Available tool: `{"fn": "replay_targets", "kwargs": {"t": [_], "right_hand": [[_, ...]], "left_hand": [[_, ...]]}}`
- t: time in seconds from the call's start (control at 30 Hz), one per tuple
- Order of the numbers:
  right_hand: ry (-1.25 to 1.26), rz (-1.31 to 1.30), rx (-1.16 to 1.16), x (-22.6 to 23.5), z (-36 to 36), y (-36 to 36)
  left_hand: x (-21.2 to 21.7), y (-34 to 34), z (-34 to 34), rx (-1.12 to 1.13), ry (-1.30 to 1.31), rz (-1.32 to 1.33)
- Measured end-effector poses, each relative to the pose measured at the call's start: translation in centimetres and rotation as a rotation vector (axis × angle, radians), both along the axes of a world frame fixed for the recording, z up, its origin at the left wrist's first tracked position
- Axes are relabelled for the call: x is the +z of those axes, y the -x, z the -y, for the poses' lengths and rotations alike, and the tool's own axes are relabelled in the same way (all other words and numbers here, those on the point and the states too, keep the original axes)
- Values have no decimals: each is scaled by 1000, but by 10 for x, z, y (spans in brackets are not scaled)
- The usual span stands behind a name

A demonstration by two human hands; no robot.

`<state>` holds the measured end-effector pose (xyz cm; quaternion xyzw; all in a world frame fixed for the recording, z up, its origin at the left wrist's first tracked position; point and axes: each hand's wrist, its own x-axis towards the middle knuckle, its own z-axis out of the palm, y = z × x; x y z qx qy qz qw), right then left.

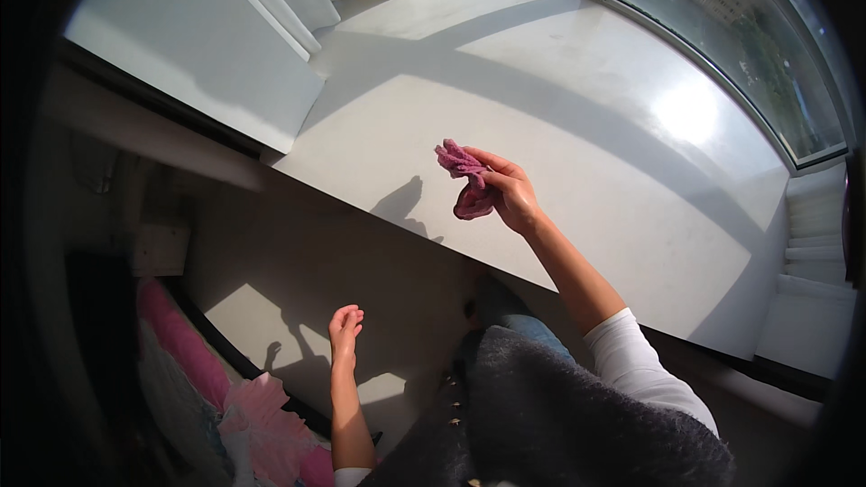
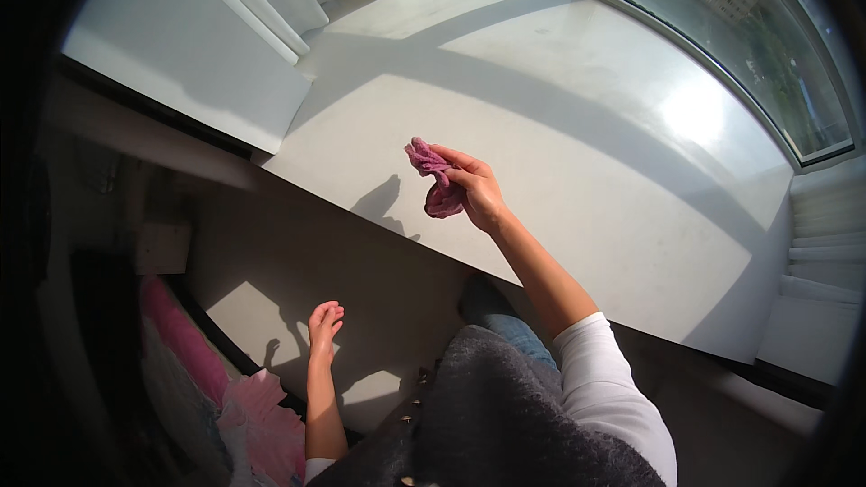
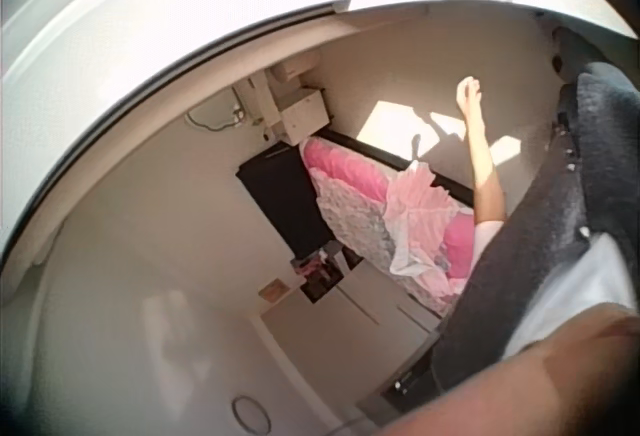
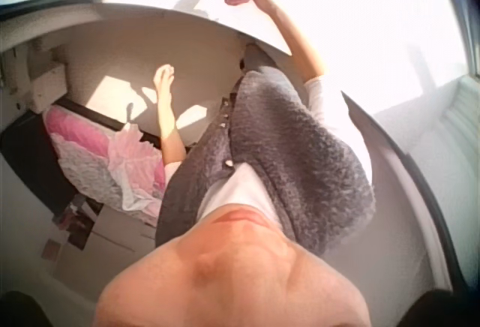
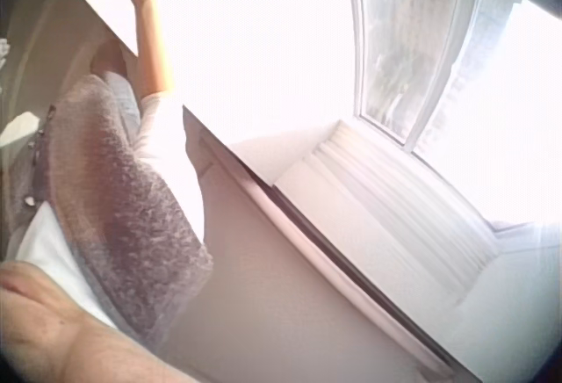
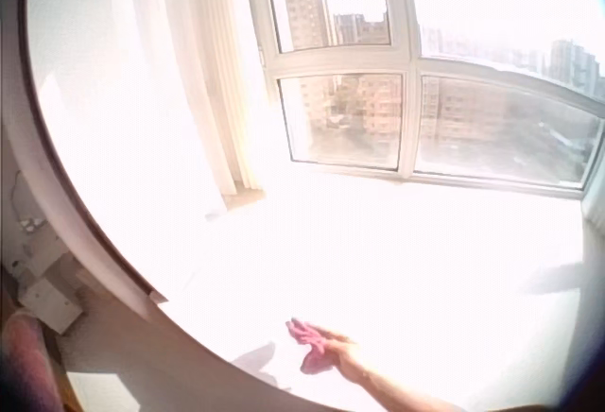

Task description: The person fills a pink basin with water at a bathroom sink, wrings a purple cloth, and carries the basin into a bedroom. They remove a quilted cover from a window seat and wipe the white surface with the cloth, then rinse the cloth in the basin.

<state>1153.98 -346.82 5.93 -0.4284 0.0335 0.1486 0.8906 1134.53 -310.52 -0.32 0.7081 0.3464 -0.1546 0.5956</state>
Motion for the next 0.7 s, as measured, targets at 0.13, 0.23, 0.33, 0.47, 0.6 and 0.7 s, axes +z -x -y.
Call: {"fn": "replay_targets", "kwargs": {"t": [0.13, 0.23, 0.33, 0.47, 0.6, 0.7], "right_hand": [[302, 46, -576, -25, 146, 19], [1036, -142, -835, -78, 235, 26], [1637, -707, -750, -107, 260, -2], [1929, -808, -769, -118, 242, -79], [1872, -157, -765, -140, 117, -158], [1603, 244, -472, -118, -28, -147]], "left_hand": [[5, -85, 26, -226, 86, 52], [6, -123, 27, -260, 66, -10], [-8, -136, 13, -283, 53, -155], [-17, -121, -26, -165, -1, -283], [-11, -98, -59, 16, -45, -367], [2, -93, -69, 140, -50, -333]]}}
